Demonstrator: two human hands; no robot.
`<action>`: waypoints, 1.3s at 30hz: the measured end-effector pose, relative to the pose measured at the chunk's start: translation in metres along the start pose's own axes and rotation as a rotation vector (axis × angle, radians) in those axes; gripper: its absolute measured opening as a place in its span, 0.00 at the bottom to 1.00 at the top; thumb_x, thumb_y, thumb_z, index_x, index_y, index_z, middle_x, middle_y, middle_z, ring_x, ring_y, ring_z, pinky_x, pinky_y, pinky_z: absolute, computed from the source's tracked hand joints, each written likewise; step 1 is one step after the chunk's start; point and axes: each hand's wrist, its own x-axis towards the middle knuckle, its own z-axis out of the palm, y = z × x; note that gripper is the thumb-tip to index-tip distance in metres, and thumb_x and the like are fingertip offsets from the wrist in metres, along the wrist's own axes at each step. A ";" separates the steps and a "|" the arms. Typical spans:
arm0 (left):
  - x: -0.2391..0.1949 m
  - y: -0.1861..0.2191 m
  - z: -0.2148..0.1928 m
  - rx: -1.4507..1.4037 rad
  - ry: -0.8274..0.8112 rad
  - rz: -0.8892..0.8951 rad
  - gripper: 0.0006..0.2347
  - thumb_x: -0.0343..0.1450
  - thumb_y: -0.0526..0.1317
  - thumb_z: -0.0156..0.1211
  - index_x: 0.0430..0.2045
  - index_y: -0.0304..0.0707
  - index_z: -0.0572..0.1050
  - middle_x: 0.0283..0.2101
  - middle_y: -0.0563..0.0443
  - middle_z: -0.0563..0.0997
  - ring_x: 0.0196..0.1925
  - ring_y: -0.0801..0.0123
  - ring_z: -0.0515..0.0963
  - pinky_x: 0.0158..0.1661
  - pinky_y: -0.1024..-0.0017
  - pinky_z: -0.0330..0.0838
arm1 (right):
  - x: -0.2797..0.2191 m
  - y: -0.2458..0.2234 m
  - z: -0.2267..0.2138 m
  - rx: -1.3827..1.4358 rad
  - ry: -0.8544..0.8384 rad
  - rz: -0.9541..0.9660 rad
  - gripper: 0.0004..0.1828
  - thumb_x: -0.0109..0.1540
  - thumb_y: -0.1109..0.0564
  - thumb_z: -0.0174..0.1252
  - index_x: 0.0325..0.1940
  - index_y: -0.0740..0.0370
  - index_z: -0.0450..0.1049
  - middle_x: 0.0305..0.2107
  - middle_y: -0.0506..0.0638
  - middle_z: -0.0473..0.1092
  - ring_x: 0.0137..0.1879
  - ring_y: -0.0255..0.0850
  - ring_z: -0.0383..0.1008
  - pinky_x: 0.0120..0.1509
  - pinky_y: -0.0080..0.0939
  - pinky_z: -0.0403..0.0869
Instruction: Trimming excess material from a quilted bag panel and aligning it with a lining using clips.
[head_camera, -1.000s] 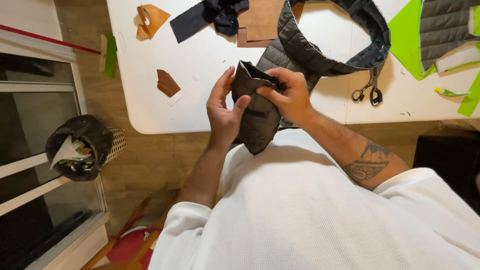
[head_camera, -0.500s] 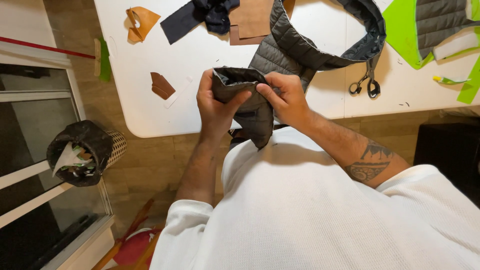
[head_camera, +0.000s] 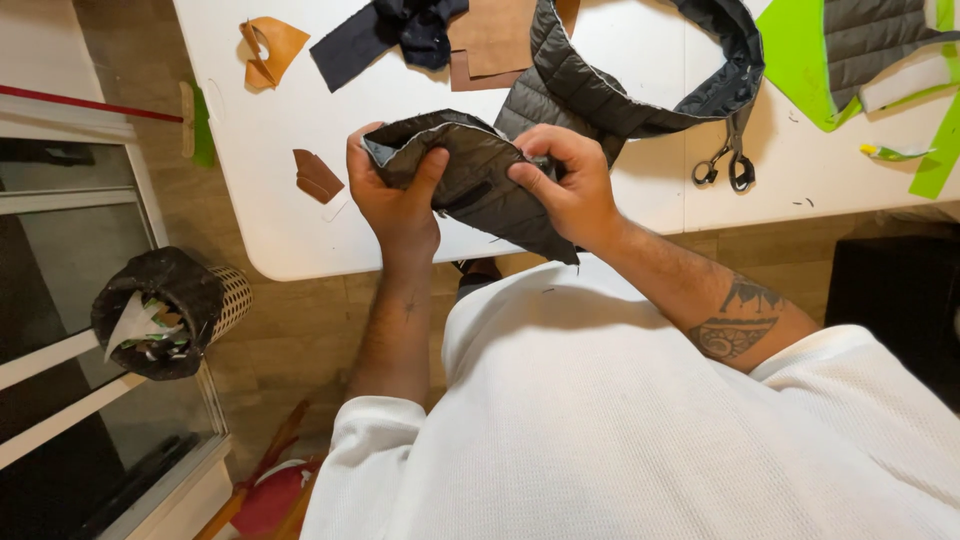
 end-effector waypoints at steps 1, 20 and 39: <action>-0.003 -0.003 0.000 -0.042 0.014 -0.032 0.22 0.63 0.29 0.79 0.45 0.35 0.70 0.37 0.48 0.80 0.38 0.74 0.80 0.42 0.73 0.77 | 0.002 -0.005 0.002 0.024 0.025 0.042 0.11 0.62 0.62 0.71 0.33 0.67 0.74 0.35 0.56 0.76 0.41 0.42 0.75 0.52 0.41 0.73; -0.018 0.005 0.001 -0.163 0.080 -0.111 0.09 0.72 0.37 0.68 0.38 0.34 0.74 0.32 0.51 0.80 0.34 0.77 0.78 0.38 0.74 0.78 | -0.001 0.010 -0.007 0.050 -0.054 0.128 0.08 0.60 0.61 0.75 0.38 0.66 0.81 0.30 0.51 0.71 0.36 0.34 0.67 0.45 0.36 0.70; 0.028 0.072 -0.035 0.599 -0.583 0.366 0.07 0.71 0.34 0.70 0.24 0.32 0.79 0.31 0.48 0.83 0.31 0.58 0.82 0.38 0.67 0.79 | 0.001 0.016 -0.044 0.077 -0.091 0.051 0.08 0.58 0.67 0.74 0.34 0.71 0.80 0.31 0.57 0.74 0.36 0.40 0.70 0.46 0.38 0.69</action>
